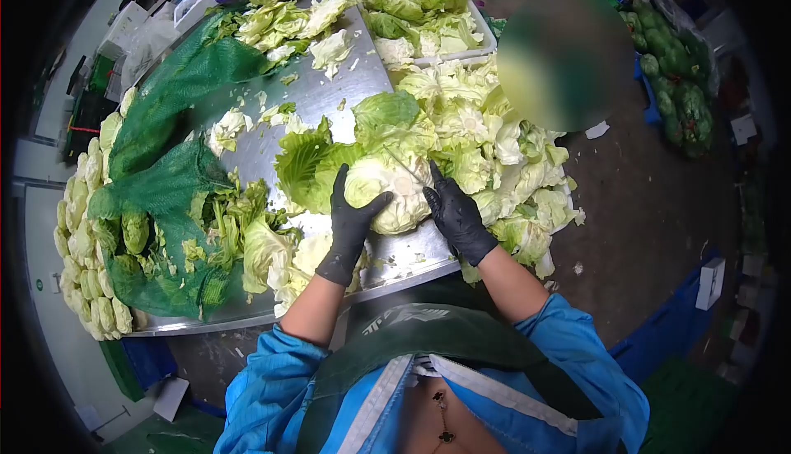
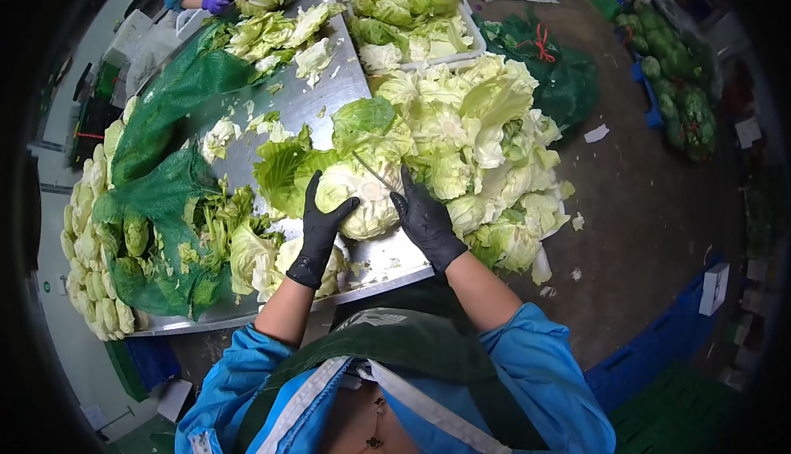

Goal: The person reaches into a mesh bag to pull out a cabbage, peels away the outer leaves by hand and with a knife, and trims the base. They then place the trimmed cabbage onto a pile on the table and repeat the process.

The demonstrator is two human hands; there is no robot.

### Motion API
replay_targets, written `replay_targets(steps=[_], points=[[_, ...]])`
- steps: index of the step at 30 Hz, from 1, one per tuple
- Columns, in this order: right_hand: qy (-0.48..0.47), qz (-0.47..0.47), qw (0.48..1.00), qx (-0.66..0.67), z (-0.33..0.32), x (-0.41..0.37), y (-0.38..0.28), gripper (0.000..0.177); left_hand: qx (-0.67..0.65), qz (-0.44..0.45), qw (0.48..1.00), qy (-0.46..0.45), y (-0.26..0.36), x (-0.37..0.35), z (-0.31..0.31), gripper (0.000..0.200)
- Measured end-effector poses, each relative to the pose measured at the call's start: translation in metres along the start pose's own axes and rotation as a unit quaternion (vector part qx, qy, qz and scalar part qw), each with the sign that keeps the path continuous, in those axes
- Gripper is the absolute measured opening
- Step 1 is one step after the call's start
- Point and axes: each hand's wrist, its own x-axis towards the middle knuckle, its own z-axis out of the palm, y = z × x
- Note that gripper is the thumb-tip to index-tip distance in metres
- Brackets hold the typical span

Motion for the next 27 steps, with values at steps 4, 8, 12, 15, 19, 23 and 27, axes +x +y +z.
replay_targets(steps=[4,8,12,15,19,23,27], points=[[0.072,0.054,0.996,0.024,0.011,0.034,0.019,0.037,0.024,0.025,0.999,0.001,-0.005,-0.011,0.006,0.093],[0.003,0.101,0.976,0.193,0.01,0.057,0.01,0.034,-0.071,0.044,0.996,-0.016,-0.021,-0.016,-0.001,0.093],[0.004,0.044,0.984,0.172,0.018,0.077,0.025,0.032,-0.127,0.016,0.991,-0.029,-0.048,-0.001,-0.008,0.094],[-0.027,0.1,0.982,0.158,-0.002,0.106,0.042,0.031,-0.185,-0.002,0.972,-0.145,-0.038,0.024,-0.03,0.096],[-0.038,-0.028,0.931,0.362,-0.021,0.077,0.017,0.07,-0.082,0.026,0.961,-0.262,0.019,0.052,-0.042,0.098],[-0.027,0.055,0.969,0.239,0.012,0.052,0.029,0.066,-0.092,0.061,0.977,-0.184,-0.05,0.065,-0.015,0.103],[0.03,0.004,0.981,0.194,0.01,0.037,0.017,0.058,-0.077,-0.011,0.992,-0.097,-0.005,0.034,0.003,0.106]])
